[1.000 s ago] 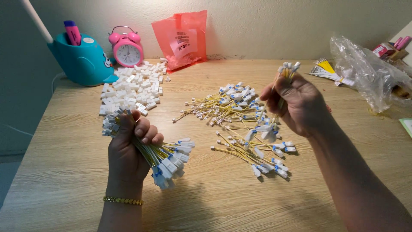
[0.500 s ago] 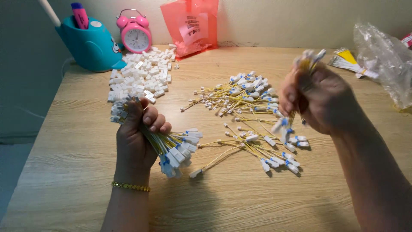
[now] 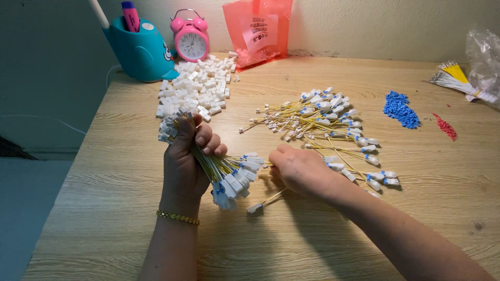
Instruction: Bundling small electronic components with wires and connectors by hand
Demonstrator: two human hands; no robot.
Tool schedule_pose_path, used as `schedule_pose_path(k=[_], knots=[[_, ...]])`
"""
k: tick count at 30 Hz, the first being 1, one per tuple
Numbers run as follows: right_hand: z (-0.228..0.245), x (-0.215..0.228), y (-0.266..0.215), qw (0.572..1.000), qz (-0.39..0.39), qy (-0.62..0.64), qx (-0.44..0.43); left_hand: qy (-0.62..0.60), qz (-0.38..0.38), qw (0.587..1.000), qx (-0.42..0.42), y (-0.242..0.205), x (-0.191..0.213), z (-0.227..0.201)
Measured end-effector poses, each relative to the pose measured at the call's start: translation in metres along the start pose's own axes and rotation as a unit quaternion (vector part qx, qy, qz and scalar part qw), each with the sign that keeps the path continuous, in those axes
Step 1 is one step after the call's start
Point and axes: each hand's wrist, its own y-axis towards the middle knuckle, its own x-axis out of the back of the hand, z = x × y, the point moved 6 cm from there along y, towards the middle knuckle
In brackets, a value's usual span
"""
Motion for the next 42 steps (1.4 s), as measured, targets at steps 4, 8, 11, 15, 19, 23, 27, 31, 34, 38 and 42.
schedule_pose_path(k=[4,8,11,15,19,23,27,31,34,38,42], knots=[[0.012,0.074,-0.014,0.999,-0.052,0.007,-0.004,-0.011,-0.003,1.0,-0.007,-0.002,0.001,0.0],[0.01,0.113,-0.037,0.992,-0.093,0.016,-0.08,-0.006,0.004,1.0,-0.013,-0.001,-0.001,-0.001],[0.008,0.1,-0.052,0.99,-0.041,0.059,-0.12,-0.01,0.005,1.0,-0.012,-0.001,-0.001,0.001],[0.004,0.055,-0.063,0.983,0.057,0.092,-0.145,0.003,0.005,1.0,-0.001,0.0,-0.001,0.003],[0.005,0.025,-0.061,0.979,0.082,0.089,-0.166,0.001,0.007,1.0,-0.001,-0.001,-0.005,0.005],[0.01,0.012,-0.067,0.988,0.076,0.047,-0.129,0.005,-0.001,1.0,0.0,-0.001,-0.005,0.004],[0.008,0.005,-0.086,0.995,0.078,0.013,-0.055,-0.054,-0.076,0.995,0.025,-0.004,-0.017,0.005],[-0.012,0.009,-0.096,0.988,0.109,0.063,-0.093,-0.058,-0.07,0.995,0.027,-0.002,-0.013,0.008],[-0.02,0.019,-0.097,0.986,0.074,0.103,-0.11,-0.05,-0.075,0.996,0.023,-0.004,-0.011,0.008],[-0.016,0.024,-0.09,0.982,0.091,0.053,-0.157,-0.016,-0.047,0.999,0.016,-0.002,-0.001,0.009],[-0.01,0.011,-0.078,0.98,0.126,0.047,-0.147,0.022,-0.02,1.0,0.007,-0.002,0.0,0.009]])
